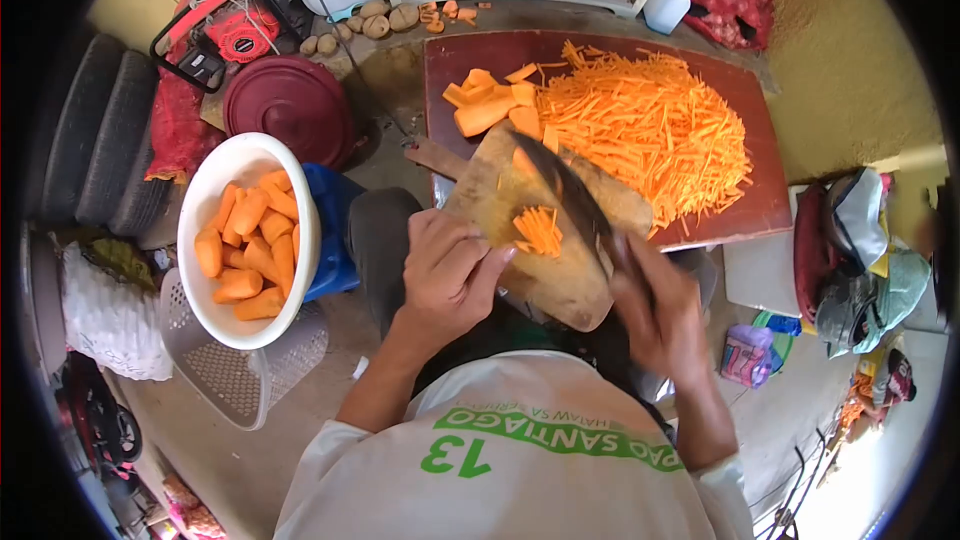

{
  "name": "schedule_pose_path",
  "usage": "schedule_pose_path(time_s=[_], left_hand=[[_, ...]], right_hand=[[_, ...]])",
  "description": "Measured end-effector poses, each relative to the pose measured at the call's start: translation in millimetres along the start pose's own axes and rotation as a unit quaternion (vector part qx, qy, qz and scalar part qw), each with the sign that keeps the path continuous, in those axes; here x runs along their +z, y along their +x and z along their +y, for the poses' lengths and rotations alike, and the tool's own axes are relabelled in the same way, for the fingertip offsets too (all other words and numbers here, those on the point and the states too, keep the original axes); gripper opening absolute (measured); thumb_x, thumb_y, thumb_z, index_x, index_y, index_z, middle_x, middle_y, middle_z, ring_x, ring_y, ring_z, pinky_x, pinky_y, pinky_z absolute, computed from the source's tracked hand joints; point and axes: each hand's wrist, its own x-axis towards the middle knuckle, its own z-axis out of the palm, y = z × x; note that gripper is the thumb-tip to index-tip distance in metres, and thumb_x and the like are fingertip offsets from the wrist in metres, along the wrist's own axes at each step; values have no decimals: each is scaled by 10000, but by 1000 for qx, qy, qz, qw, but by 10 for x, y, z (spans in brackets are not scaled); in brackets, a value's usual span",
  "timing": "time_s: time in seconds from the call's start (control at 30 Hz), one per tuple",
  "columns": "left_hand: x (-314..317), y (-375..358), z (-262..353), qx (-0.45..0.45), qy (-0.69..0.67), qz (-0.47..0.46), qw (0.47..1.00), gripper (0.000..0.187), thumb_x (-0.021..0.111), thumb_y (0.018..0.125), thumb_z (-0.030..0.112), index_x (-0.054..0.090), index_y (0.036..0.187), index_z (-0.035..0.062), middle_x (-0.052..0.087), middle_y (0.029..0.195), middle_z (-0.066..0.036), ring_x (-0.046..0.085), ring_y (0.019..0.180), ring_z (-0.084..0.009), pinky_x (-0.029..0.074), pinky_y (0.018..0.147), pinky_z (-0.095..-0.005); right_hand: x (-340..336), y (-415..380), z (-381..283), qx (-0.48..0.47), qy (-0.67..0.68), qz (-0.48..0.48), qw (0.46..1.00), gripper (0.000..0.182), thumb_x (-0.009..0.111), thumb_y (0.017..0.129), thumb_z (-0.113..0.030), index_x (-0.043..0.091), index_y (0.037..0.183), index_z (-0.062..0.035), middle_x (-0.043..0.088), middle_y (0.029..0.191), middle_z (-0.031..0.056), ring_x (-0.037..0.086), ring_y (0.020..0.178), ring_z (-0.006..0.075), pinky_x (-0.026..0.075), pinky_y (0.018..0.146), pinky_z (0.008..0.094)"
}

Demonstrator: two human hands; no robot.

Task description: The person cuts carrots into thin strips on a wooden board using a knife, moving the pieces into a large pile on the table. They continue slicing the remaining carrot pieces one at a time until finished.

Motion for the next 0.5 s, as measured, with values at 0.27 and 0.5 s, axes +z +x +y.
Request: schedule_pose_path(time_s=[0.27,0.5], left_hand=[[216,-96,288,-112,-166,-9,980,269,905,903,12,657,801,5,659,781,-106,595,686,-270,473,704,-369],[309,-109,394,-105,-213,-5,971,292,914,908,30,642,813,-13,659,790,-139,606,693,-287,490,723,-385]], right_hand=[[348,2,1470,-69,-270,-14,960,562,785,1004,-148,620,1530,-35,717,1074,178,740,981,394,623,789,487],[275,1,902,-79,-170,1,982,463,840,933,-56,728,1379,-3,720,1334,204,737,1162,375,605,988,450]])
